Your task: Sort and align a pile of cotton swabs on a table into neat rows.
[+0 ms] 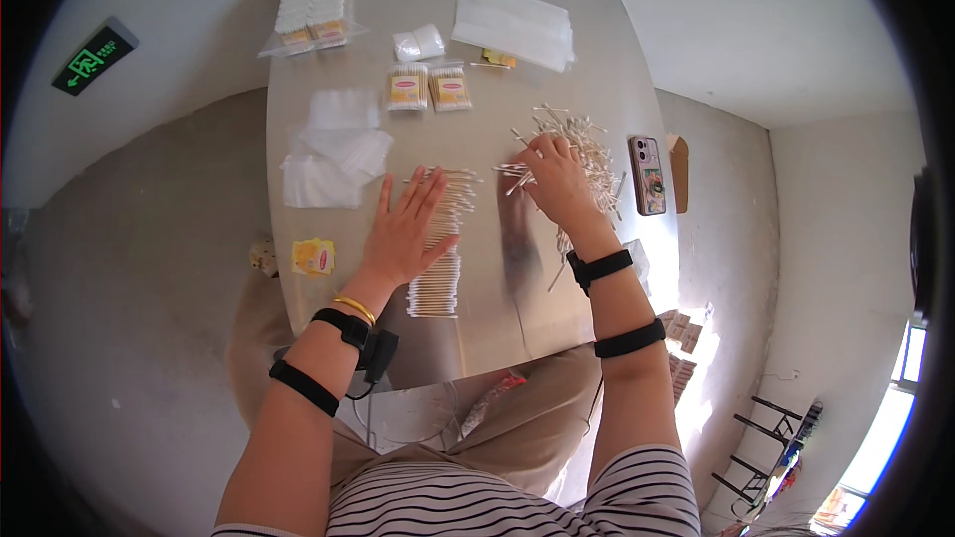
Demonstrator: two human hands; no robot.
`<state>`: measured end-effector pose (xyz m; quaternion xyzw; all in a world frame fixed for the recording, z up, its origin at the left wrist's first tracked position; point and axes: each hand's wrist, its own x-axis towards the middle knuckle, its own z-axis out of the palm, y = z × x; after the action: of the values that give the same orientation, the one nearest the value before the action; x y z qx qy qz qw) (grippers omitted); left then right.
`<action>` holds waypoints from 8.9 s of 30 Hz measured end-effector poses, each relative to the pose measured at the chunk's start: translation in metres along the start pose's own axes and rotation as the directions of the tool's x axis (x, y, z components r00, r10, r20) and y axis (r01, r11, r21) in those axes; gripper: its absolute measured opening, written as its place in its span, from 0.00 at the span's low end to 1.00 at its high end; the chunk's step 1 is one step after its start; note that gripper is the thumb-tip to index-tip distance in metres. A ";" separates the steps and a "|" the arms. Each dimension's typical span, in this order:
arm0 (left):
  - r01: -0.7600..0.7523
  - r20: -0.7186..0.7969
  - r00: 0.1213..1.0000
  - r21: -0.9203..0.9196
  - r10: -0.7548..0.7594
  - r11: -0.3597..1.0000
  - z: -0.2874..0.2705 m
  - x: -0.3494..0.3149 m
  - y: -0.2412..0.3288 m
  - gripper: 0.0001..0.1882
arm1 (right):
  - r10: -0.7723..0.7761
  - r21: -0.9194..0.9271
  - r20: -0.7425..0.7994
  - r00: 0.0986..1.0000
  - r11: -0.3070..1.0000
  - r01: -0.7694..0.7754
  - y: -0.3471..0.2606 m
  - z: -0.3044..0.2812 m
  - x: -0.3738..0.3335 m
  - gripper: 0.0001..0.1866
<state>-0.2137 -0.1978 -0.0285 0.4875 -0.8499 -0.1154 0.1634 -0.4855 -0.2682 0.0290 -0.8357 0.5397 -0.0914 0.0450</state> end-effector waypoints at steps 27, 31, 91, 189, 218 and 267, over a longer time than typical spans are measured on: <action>0.025 0.014 1.000 -0.073 -0.024 0.997 -0.001 0.001 0.001 0.43 | -0.100 0.282 -0.074 0.992 0.952 0.117 -0.055 0.051 0.074 0.04; 0.013 -0.008 1.000 -0.126 -0.014 0.992 -0.006 -0.001 -0.001 0.43 | 0.109 0.391 -0.188 0.976 0.920 -0.028 -0.038 0.033 0.050 0.04; -0.143 -0.012 0.990 -0.203 0.143 0.969 -0.001 0.150 -0.020 0.11 | 0.099 0.229 -0.147 0.984 0.971 -0.063 0.003 0.036 0.016 0.10; 0.083 -0.102 0.965 -0.756 -0.241 0.649 0.020 0.077 -0.023 0.45 | 0.370 0.758 -0.345 0.863 0.652 0.024 -0.070 0.096 0.047 0.21; 0.065 -0.063 0.987 -0.688 -0.149 0.723 -0.015 -0.021 -0.013 0.42 | 0.140 0.454 -0.074 0.987 0.886 -0.092 -0.074 0.080 0.010 0.40; -0.089 0.060 0.995 0.092 0.084 0.992 0.009 -0.013 0.034 0.50 | 0.401 0.105 -0.151 0.904 0.915 -0.388 -0.105 0.084 -0.098 0.37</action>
<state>-0.2379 -0.1695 -0.0271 0.4540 -0.8790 -0.0817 0.1211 -0.4140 -0.1379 -0.0455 -0.6961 0.6958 -0.1705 0.0470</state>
